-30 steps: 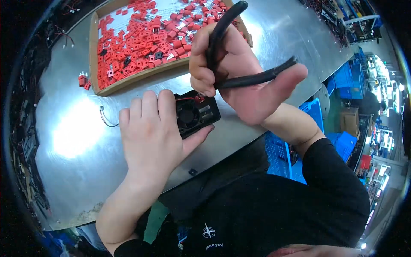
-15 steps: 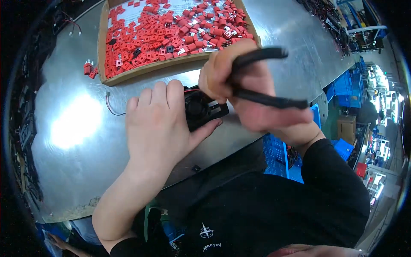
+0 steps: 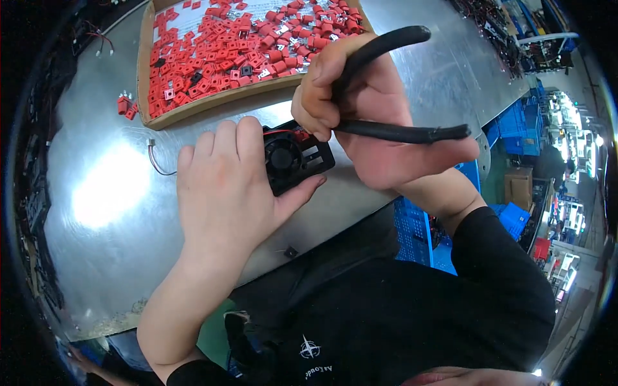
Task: Assembling small cooling fans by attaching red plastic components and managing wires.
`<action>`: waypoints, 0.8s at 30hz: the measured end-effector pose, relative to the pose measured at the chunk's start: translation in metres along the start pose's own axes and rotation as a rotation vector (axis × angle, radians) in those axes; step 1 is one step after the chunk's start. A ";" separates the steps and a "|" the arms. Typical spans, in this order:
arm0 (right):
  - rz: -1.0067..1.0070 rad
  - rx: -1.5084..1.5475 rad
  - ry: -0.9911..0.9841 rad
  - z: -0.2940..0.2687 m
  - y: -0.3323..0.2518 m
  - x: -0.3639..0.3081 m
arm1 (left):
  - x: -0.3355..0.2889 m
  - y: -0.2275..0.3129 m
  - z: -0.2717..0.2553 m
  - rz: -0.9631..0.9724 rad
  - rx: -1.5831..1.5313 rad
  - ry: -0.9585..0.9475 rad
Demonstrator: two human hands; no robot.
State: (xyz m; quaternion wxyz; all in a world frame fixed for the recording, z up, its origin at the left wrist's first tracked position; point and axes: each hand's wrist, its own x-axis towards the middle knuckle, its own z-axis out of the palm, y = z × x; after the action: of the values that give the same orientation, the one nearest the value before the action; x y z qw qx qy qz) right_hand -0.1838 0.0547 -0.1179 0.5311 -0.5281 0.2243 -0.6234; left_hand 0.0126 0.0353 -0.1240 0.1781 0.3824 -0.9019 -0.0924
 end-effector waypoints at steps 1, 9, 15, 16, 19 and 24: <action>0.018 -0.001 0.040 0.002 0.000 0.000 | 0.000 0.000 0.000 0.000 0.007 -0.006; 0.333 -0.322 0.074 0.012 -0.022 0.005 | 0.001 -0.004 -0.002 0.047 -0.021 -0.010; -0.121 -0.012 -0.072 -0.003 -0.001 0.006 | 0.003 -0.005 -0.003 0.061 -0.019 -0.019; -0.080 0.065 -0.026 -0.001 -0.005 0.004 | 0.003 -0.005 -0.002 0.068 -0.014 -0.005; 0.013 0.003 0.008 0.001 0.001 -0.002 | 0.003 -0.005 -0.002 0.072 -0.010 0.000; 0.049 0.013 -0.034 0.000 0.001 0.000 | 0.003 -0.004 -0.004 0.067 -0.010 -0.013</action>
State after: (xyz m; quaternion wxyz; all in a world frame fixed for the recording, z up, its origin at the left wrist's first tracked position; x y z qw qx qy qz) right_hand -0.1832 0.0542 -0.1190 0.5533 -0.5295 0.2243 -0.6026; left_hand 0.0149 0.0302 -0.1209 0.1769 0.3506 -0.9149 -0.0932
